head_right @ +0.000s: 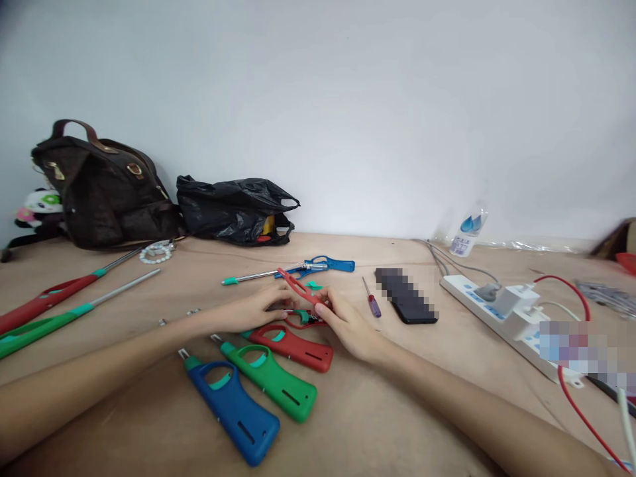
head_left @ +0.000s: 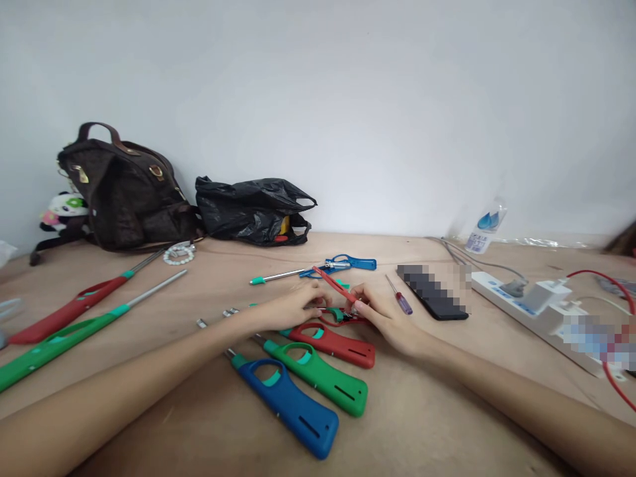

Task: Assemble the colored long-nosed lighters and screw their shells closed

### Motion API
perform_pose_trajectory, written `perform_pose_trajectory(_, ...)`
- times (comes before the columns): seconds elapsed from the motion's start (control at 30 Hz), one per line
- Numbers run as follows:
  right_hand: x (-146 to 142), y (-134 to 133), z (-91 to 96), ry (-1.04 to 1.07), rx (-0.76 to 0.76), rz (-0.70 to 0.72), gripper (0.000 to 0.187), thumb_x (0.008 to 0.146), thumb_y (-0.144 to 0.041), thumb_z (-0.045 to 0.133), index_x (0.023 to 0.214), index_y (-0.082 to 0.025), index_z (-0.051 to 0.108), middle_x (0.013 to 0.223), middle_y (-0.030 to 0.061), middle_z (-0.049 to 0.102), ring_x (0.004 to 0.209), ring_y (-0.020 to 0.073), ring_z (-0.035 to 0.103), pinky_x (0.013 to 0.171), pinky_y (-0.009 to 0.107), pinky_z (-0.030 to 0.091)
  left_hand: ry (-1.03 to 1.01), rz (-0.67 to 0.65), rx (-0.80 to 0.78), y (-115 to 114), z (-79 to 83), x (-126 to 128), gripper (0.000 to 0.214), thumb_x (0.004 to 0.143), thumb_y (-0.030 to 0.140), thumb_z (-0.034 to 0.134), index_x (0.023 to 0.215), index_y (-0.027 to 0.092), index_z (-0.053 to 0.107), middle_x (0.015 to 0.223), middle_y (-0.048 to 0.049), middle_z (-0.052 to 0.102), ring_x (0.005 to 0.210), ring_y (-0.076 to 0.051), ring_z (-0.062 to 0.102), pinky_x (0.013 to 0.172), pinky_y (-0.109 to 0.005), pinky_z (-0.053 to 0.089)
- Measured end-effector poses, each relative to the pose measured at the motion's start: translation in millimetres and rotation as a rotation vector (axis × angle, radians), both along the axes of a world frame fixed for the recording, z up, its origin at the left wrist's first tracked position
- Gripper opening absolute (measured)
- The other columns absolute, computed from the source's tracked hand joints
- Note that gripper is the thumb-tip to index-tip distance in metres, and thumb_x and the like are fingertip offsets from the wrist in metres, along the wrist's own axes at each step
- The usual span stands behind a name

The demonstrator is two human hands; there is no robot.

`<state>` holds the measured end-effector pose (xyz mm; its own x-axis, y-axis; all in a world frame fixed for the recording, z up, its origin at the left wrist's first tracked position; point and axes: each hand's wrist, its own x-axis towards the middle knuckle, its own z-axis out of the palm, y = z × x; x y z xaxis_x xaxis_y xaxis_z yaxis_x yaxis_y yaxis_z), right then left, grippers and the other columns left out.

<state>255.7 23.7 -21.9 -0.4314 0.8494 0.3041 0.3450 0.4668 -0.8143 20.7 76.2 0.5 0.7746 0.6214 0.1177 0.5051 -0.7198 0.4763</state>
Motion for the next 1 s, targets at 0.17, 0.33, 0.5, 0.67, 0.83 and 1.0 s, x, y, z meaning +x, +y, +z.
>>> perform_pose_trajectory(0.17,-3.6,-4.4,3.8,-0.026,0.038,0.015,0.030,0.100,-0.044,0.037,0.105,-0.020,0.054,0.109,0.0072,0.060,0.101,0.0216,0.054,0.092,0.039,0.042,0.073,0.077,0.063,-1.0,5.0,4.3,0.021,0.087,0.020,0.059,0.106,0.022,0.066,0.116,-0.0058,0.062,0.110,-0.026,0.054,0.098,-0.040,0.041)
perform_pose_trajectory(0.33,-4.8,-6.1,4.6,-0.065,0.023,0.005,0.030,0.100,-0.044,0.036,0.108,-0.020,0.053,0.113,0.0086,0.060,0.105,0.0225,0.053,0.096,0.041,0.040,-0.022,0.091,0.085,-1.8,0.8,6.1,0.020,0.081,0.014,0.063,0.099,0.021,0.070,0.109,-0.0054,0.068,0.107,-0.026,0.057,0.097,-0.041,0.043)
perform_pose_trajectory(0.5,-4.0,-2.7,3.4,-0.012,0.026,0.000,0.031,0.099,-0.046,0.038,0.104,-0.021,0.055,0.108,0.0074,0.061,0.100,0.0218,0.054,0.091,0.040,0.043,-0.138,0.036,0.132,-4.2,-2.0,3.3,0.020,0.081,0.014,0.065,0.098,0.023,0.072,0.105,-0.0044,0.068,0.103,-0.024,0.059,0.096,-0.039,0.044)
perform_pose_trajectory(0.67,-2.2,-0.2,3.9,0.049,-0.041,0.025,0.032,0.097,-0.049,0.040,0.097,-0.021,0.055,0.099,0.0056,0.060,0.093,0.0207,0.054,0.087,0.038,0.044,-0.187,-0.008,-0.008,-5.3,-2.9,3.0,0.020,0.085,0.016,0.058,0.101,0.020,0.069,0.105,-0.0051,0.067,0.096,-0.022,0.061,0.086,-0.033,0.049)
perform_pose_trajectory(0.83,2.2,2.8,10.9,0.148,-0.145,-0.064,0.032,0.094,-0.050,0.043,0.095,-0.020,0.054,0.095,0.0045,0.059,0.077,0.0167,0.054,0.076,0.035,0.045,-0.245,0.090,-0.053,-2.6,-0.5,1.5,0.016,0.084,0.024,0.057,0.095,0.016,0.065,0.094,-0.0053,0.067,0.090,-0.021,0.062,0.082,-0.033,0.050)
perform_pose_trajectory(1.0,17.0,12.3,23.1,0.130,0.002,-0.207,0.027,0.092,-0.046,0.047,0.095,-0.020,0.055,0.089,0.0046,0.061,0.074,0.0167,0.054,0.070,0.032,0.044,-0.340,0.220,-0.026,11.8,4.6,-7.5,0.020,0.084,0.025,0.052,0.097,0.015,0.064,0.094,-0.0054,0.068,0.090,-0.020,0.062,0.077,-0.031,0.050)
